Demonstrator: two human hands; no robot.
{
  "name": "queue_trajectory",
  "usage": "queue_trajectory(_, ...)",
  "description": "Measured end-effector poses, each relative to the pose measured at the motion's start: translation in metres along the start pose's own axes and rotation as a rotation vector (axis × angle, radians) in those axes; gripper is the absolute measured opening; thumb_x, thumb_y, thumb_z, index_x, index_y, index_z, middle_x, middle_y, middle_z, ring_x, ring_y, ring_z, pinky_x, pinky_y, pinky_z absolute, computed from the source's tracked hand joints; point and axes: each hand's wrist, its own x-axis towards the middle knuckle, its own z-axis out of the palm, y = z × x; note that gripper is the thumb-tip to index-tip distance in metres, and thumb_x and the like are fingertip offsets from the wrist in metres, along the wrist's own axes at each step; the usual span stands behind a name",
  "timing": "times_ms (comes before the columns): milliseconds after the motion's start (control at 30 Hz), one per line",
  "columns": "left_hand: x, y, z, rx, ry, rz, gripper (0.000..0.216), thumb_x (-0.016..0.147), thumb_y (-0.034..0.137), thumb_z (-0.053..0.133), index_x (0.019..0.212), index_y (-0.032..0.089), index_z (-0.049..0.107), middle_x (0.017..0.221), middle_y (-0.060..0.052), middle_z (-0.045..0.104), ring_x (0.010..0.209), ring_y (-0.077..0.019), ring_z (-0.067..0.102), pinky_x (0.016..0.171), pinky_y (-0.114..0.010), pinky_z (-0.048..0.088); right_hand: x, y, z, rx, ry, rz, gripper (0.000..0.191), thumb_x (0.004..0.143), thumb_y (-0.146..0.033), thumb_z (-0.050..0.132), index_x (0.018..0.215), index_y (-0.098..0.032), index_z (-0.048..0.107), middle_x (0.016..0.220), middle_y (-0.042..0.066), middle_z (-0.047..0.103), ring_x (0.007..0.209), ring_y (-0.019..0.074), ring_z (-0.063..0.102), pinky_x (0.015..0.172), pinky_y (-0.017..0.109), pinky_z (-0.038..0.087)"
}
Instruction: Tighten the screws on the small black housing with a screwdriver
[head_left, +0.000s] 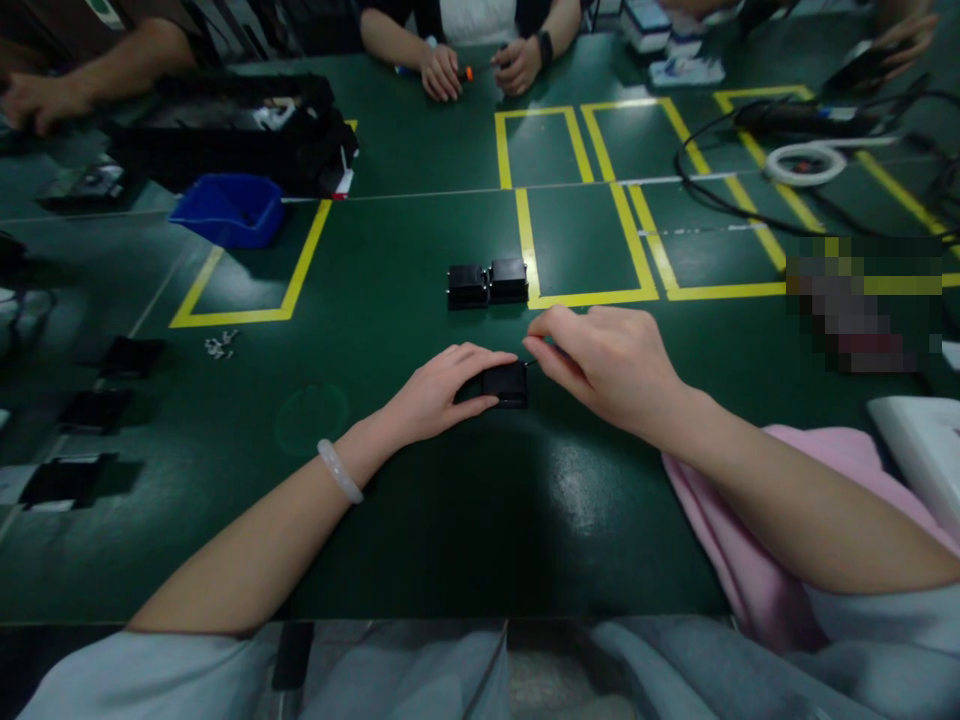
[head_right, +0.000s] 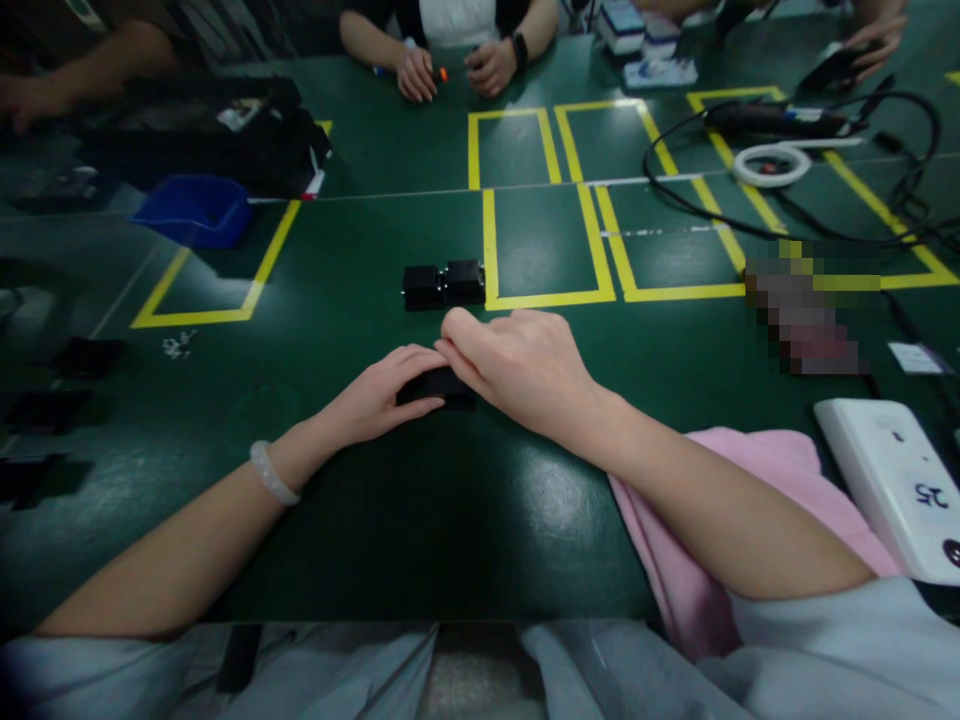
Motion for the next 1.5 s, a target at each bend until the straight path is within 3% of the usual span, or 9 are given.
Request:
queue_trajectory(200, 0.0001, 0.0009, -0.0007, -0.008, -0.012, -0.014, 0.047, 0.097, 0.032, 0.056, 0.142, 0.026, 0.043, 0.131, -0.006, 0.055, 0.12, -0.0226, 0.051, 0.103, -0.039, 0.044, 0.0003, 0.0006, -0.0003, 0.074, 0.012, 0.014, 0.025, 0.099, -0.026, 0.037, 0.104, -0.016, 0.059, 0.079, 0.0, 0.071, 0.065, 0.0119, 0.065, 0.059, 0.025, 0.035)
queue_trajectory(367, 0.0006, 0.0017, -0.0007, 0.002, -0.013, -0.016, 0.047, 0.097, 0.032, 0.055, 0.142, 0.025, 0.043, 0.131, -0.007, 0.055, 0.12, -0.0233, 0.051, 0.103, -0.04, 0.043, 0.0004, 0.0003, -0.0004, 0.01, -0.003, 0.012, 0.029, 0.1, -0.033, 0.038, 0.093, -0.017, 0.061, 0.068, 0.0, 0.067, 0.058, 0.0139, 0.062, 0.055, 0.027, 0.031)
queue_trajectory(533, 0.001, 0.0036, -0.0017, -0.001, -0.013, -0.028, 0.046, 0.097, 0.032, 0.056, 0.14, 0.024, 0.044, 0.13, -0.007, 0.055, 0.119, -0.0225, 0.052, 0.102, -0.038, 0.044, 0.0014, -0.0007, -0.0008, 0.072, 0.03, 0.026, 0.022, 0.097, -0.022, 0.04, 0.107, -0.016, 0.058, 0.072, -0.002, 0.068, 0.061, 0.0116, 0.062, 0.058, 0.025, 0.033)
queue_trajectory(700, 0.0007, 0.0031, -0.0015, 0.001, -0.001, -0.016, 0.047, 0.097, 0.032, 0.056, 0.141, 0.026, 0.043, 0.13, -0.006, 0.054, 0.12, -0.0223, 0.052, 0.102, -0.038, 0.044, 0.0012, -0.0005, -0.0016, 0.027, -0.024, 0.034, 0.031, 0.1, -0.035, 0.037, 0.095, -0.017, 0.061, 0.069, 0.0, 0.067, 0.059, 0.0132, 0.061, 0.055, 0.026, 0.03)
queue_trajectory(900, 0.0006, 0.0034, -0.0023, -0.003, -0.015, -0.026, 0.046, 0.097, 0.031, 0.055, 0.141, 0.025, 0.044, 0.13, -0.006, 0.054, 0.119, -0.0221, 0.051, 0.101, -0.037, 0.044, 0.0016, -0.001, -0.0033, 0.098, -0.014, 0.06, 0.024, 0.097, -0.023, 0.038, 0.108, -0.017, 0.059, 0.071, -0.002, 0.066, 0.06, 0.0111, 0.06, 0.057, 0.024, 0.032)
queue_trajectory(1100, 0.0008, 0.0021, -0.0017, -0.006, -0.014, -0.026, 0.047, 0.097, 0.033, 0.054, 0.142, 0.026, 0.043, 0.13, -0.007, 0.054, 0.119, -0.0239, 0.052, 0.102, -0.04, 0.044, 0.0017, -0.0012, -0.0027, 0.051, -0.055, 0.081, 0.03, 0.099, -0.035, 0.037, 0.096, -0.017, 0.061, 0.068, 0.0, 0.065, 0.058, 0.0121, 0.058, 0.056, 0.025, 0.029)
queue_trajectory(1267, 0.0011, 0.0032, -0.0017, -0.014, -0.017, -0.034, 0.046, 0.097, 0.032, 0.055, 0.141, 0.026, 0.044, 0.131, -0.007, 0.054, 0.121, -0.0237, 0.051, 0.103, -0.04, 0.043, 0.0019, -0.0007, -0.0028, 0.099, 0.0, 0.056, 0.023, 0.096, -0.023, 0.04, 0.108, -0.016, 0.059, 0.071, -0.002, 0.066, 0.059, 0.0112, 0.059, 0.057, 0.024, 0.031)
queue_trajectory(1500, 0.0011, 0.0027, -0.0017, -0.016, -0.013, -0.021, 0.046, 0.097, 0.031, 0.055, 0.141, 0.025, 0.044, 0.131, -0.007, 0.054, 0.12, -0.0229, 0.051, 0.102, -0.039, 0.043, 0.0009, -0.0004, -0.0018, 0.047, -0.044, 0.079, 0.03, 0.099, -0.033, 0.036, 0.096, -0.017, 0.061, 0.069, 0.0, 0.066, 0.058, 0.0115, 0.058, 0.055, 0.026, 0.028)
